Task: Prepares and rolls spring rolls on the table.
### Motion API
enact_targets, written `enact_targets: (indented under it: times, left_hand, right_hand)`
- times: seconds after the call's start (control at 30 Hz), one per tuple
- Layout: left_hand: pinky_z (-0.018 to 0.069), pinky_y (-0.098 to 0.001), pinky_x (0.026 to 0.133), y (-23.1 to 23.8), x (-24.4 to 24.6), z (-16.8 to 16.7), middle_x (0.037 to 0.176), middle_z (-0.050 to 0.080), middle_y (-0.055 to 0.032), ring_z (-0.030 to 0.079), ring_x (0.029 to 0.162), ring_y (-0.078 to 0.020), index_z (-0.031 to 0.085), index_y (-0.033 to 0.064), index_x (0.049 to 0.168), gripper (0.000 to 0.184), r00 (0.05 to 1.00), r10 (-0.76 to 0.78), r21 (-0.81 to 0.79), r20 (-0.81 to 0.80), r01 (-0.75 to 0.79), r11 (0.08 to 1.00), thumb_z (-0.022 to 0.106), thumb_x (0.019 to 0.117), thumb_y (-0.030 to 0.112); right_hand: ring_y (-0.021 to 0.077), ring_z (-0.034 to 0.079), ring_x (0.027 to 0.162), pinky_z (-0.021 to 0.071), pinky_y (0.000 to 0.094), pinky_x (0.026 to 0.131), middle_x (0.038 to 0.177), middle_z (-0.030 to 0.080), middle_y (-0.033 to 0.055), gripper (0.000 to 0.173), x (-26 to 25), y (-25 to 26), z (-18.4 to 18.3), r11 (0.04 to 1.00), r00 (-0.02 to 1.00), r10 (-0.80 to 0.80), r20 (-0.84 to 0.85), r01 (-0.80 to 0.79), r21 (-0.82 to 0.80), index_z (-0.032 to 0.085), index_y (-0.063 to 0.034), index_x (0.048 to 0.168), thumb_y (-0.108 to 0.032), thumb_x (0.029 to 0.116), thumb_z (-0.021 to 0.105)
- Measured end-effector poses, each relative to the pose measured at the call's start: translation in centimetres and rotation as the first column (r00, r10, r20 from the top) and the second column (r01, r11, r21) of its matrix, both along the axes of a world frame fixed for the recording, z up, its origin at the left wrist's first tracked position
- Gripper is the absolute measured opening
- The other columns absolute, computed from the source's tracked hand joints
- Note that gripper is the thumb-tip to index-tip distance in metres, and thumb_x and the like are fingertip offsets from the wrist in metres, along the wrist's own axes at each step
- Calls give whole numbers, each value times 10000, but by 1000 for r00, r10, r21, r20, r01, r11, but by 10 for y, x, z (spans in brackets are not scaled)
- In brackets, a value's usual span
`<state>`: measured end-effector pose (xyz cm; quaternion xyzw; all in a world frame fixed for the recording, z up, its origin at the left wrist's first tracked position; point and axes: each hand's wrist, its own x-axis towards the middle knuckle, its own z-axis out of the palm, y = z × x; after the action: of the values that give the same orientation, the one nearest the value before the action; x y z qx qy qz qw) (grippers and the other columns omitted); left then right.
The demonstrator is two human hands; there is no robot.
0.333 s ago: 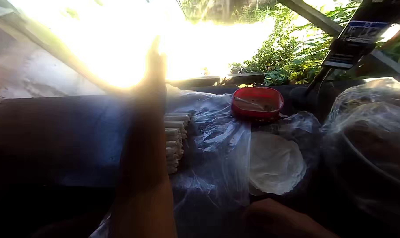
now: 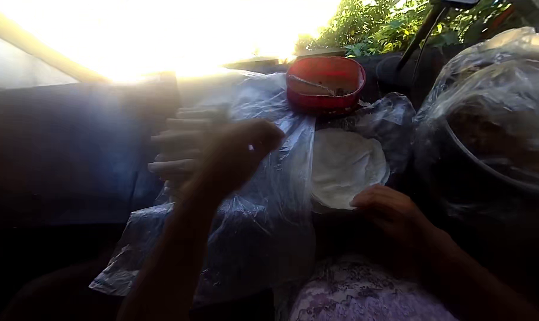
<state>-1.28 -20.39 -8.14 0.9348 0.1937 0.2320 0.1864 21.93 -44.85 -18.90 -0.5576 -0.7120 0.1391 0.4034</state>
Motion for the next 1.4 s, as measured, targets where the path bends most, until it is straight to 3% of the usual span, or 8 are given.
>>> enact_targets:
  times: [0.13, 0.27, 0.37, 0.53, 0.67, 1.07, 1.27, 1.4]
  left_hand:
    - [548, -303, 931, -51, 12, -71, 974, 749, -34, 697, 1010, -167, 759, 90, 1005, 215, 925, -380, 26, -10, 380, 925, 561, 1028, 168]
    - [601, -387, 717, -55, 11, -94, 922, 719, -112, 727, 806, -235, 715, 21, 1072, 196, 963, -237, -16, -126, 237, 971, 552, 1010, 109]
    - [589, -425, 642, -49, 6, -101, 896, 688, -137, 707, 732, -273, 705, 5, 1079, 162, 973, -126, 11, -195, 131, 991, 595, 976, 65]
    - [567, -357, 818, -63, 11, -109, 933, 714, -96, 691, 905, -251, 744, 56, 971, 189, 980, -174, 31, -100, 178, 984, 622, 976, 200]
    - [542, -402, 903, -68, 24, -113, 1040, 727, -75, 676, 1049, -262, 759, 103, 1034, 253, 950, -287, 49, -120, 294, 954, 612, 997, 307]
    - [513, -482, 946, -45, 36, -111, 1063, 752, -88, 696, 1056, -266, 754, 76, 1119, 526, 950, -306, -22, -71, 305, 952, 575, 964, 546]
    - [514, -461, 949, -37, 36, -117, 1086, 751, -66, 690, 1082, -256, 769, 92, 1074, 259, 944, -322, -31, -73, 321, 947, 652, 952, 288]
    - [526, -477, 925, -32, 46, -107, 988, 755, -115, 717, 996, -281, 749, 16, 956, 153, 967, -254, -24, 3, 254, 967, 647, 947, 130]
  right_hand:
    - [191, 695, 1056, 532, 331, 983, 1042, 759, 74, 215, 6, 2, -8, 992, 986, -128, 110, 125, 34, 760, -80, 1048, -199, 1029, 582]
    - [228, 699, 1087, 525, 395, 1017, 1065, 760, 76, 248, -4, -2, -17, 993, 976, -121, 184, 118, 26, 760, -91, 1052, -273, 1027, 593]
    - [242, 699, 1089, 530, 405, 1007, 1060, 759, 77, 215, -5, -5, -26, 990, 962, -138, 236, 135, 30, 761, -96, 1025, -231, 1023, 593]
    - [230, 697, 1085, 530, 393, 1004, 1044, 758, 70, 185, -3, -3, -28, 992, 972, -123, 200, 121, 25, 761, -97, 995, -180, 1020, 597]
    - [205, 697, 1075, 519, 369, 1021, 1022, 759, 58, 174, -1, 2, -24, 996, 989, -86, 123, 84, 17, 757, -92, 962, -153, 1010, 601]
    - [127, 699, 1034, 537, 256, 969, 984, 753, 65, 145, 18, 18, -5, 991, 993, -102, -60, 107, 80, 742, -24, 948, -131, 970, 648]
    - [102, 707, 935, 564, 229, 868, 984, 748, 79, 155, 20, 23, -3, 990, 989, -126, -74, 130, 46, 709, -7, 1018, -114, 996, 600]
    - [81, 699, 873, 570, 212, 824, 969, 728, 102, 168, 27, 33, 11, 977, 980, -192, -56, 196, 79, 668, 31, 1049, -100, 1014, 569]
